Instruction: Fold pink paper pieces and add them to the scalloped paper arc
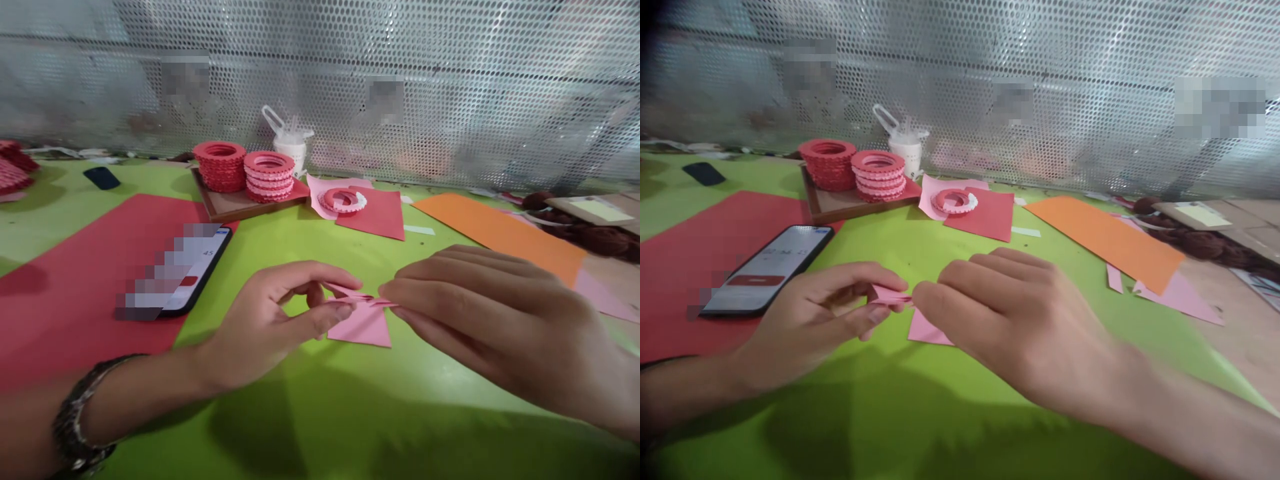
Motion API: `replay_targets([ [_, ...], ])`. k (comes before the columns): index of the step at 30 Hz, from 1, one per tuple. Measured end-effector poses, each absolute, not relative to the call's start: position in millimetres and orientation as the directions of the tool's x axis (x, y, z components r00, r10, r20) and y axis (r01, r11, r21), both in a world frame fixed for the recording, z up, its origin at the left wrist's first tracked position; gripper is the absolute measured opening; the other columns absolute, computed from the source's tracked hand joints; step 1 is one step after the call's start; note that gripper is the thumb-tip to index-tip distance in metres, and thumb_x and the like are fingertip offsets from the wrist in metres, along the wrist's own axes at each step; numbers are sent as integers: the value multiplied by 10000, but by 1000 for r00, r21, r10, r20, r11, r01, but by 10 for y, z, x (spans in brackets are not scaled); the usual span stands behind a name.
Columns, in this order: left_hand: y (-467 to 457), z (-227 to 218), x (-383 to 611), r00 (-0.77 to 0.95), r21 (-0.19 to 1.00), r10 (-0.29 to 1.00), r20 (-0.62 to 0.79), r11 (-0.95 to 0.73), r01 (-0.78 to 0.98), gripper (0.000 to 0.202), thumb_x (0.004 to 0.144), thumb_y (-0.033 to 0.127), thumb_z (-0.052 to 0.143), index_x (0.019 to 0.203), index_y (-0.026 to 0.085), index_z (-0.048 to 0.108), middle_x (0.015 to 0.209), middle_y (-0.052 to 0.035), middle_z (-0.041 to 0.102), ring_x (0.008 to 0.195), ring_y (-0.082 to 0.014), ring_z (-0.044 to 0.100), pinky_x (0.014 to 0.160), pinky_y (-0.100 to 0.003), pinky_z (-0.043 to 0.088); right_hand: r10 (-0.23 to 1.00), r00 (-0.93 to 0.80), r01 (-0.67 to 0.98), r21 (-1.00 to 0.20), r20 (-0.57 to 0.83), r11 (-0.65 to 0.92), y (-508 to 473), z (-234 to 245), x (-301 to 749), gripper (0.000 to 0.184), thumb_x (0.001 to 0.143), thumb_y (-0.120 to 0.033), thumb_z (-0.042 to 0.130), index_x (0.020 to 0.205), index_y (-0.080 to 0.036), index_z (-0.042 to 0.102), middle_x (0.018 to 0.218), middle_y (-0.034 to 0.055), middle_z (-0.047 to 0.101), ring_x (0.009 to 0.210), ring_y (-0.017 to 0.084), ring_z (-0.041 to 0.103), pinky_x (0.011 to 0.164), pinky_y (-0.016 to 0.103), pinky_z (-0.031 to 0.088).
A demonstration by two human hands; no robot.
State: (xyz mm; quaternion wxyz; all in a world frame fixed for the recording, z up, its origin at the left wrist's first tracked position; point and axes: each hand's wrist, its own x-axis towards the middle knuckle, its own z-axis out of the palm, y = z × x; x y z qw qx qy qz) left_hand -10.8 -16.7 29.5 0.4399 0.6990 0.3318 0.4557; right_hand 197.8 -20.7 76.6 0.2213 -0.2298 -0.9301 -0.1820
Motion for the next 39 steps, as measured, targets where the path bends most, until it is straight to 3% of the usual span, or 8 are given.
replay_targets([
  [9,-159,289,-103,365,906,864,346,-409,108,156,771,173,626,912,221,672,704,44,639,590,-66,538,518,-137,432,380,-775,538,210,506,817,-220,782,1968,232,918,-111,400,801,-155,595,733,21,602,672,125,570,631,235,473],
  [15,-176,301,-118,390,900,849,356,-424,102,151,782,168,612,913,206,675,819,5,673,724,-106,603,596,-163,466,362,-797,518,238,484,822,-213,796,1960,285,909,-65,364,751,-159,582,713,20,593,685,124,574,635,236,476],
  [19,-181,296,-120,394,905,849,353,-417,87,170,805,174,588,946,214,674,831,0,681,616,-86,587,526,-160,463,365,-799,523,252,478,814,-208,795,1955,283,905,-60,369,745,-154,582,716,26,597,686,132,575,631,246,472],
  [24,-168,295,-103,387,893,831,399,-448,42,182,855,194,522,923,206,691,868,-22,691,534,-70,560,569,-187,485,356,-802,520,270,479,810,-198,778,1978,260,910,-74,379,774,-156,585,720,27,600,697,137,572,633,247,465],
  [30,-144,298,-101,436,916,820,371,-400,-27,192,808,113,569,910,215,696,859,-3,689,586,-68,585,543,-154,479,353,-808,513,268,472,815,-187,775,1984,247,902,-61,387,773,-145,580,733,34,604,723,142,577,652,249,467],
  [39,-101,284,-137,512,950,810,287,-307,-48,212,758,121,627,917,238,704,821,-4,684,645,-98,611,552,-166,487,372,-816,507,239,442,828,-198,789,1979,284,903,-64,357,743,-154,573,730,29,594,709,129,566,660,237,465],
])
